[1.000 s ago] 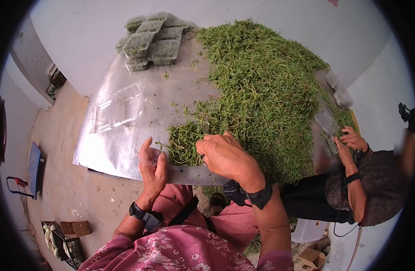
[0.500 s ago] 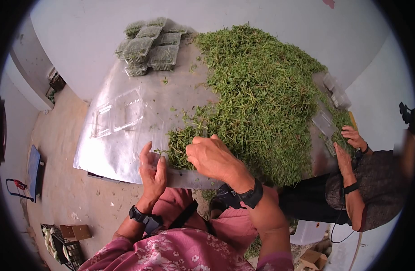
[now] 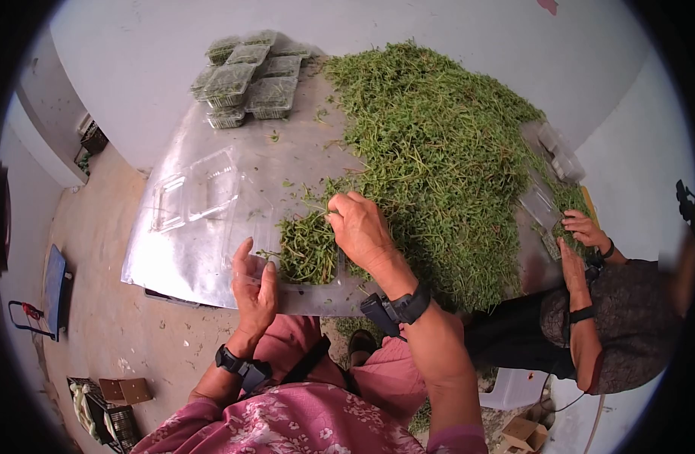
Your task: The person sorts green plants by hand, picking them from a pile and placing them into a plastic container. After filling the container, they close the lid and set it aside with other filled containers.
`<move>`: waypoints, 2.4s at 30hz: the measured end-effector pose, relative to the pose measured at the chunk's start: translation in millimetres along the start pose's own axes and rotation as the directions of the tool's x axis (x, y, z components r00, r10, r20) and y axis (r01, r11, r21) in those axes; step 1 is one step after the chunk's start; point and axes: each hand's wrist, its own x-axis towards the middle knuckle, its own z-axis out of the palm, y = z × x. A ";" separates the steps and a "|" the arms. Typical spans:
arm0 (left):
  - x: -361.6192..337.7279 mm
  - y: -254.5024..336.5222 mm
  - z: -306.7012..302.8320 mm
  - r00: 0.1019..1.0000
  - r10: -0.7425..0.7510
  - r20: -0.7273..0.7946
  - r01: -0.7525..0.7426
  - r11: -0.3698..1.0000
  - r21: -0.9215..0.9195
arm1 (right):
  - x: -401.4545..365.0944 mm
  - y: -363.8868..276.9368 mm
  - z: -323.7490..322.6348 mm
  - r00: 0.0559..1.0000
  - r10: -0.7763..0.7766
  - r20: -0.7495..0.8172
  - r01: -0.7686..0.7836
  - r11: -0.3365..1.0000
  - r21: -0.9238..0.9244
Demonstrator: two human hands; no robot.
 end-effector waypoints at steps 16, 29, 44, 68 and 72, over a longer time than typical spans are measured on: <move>-0.4 -6.1 0.3 1.000 0.018 -0.016 -0.018 1.000 -0.013 | -13.5 -38.0 -22.3 0.961 -0.163 -0.225 0.126 0.977 -0.174; -0.3 -5.8 0.4 1.000 0.013 -0.025 -0.013 1.000 -0.002 | -21.3 -40.1 -15.2 0.990 -0.122 -0.065 0.110 0.981 -0.160; 0.2 -4.7 -0.2 1.000 0.010 -0.006 -0.010 1.000 -0.018 | -21.9 -41.8 -8.4 0.972 -0.233 -0.014 0.223 0.945 -0.240; 0.3 -5.0 0.0 0.999 0.028 -0.018 -0.028 1.000 -0.001 | -21.7 -36.0 18.4 0.937 -0.197 0.289 0.322 0.809 -0.491; 0.6 -5.4 1.3 0.999 0.044 -0.027 -0.044 0.999 0.006 | -19.3 -34.0 22.4 0.933 -0.193 0.304 0.326 0.812 -0.484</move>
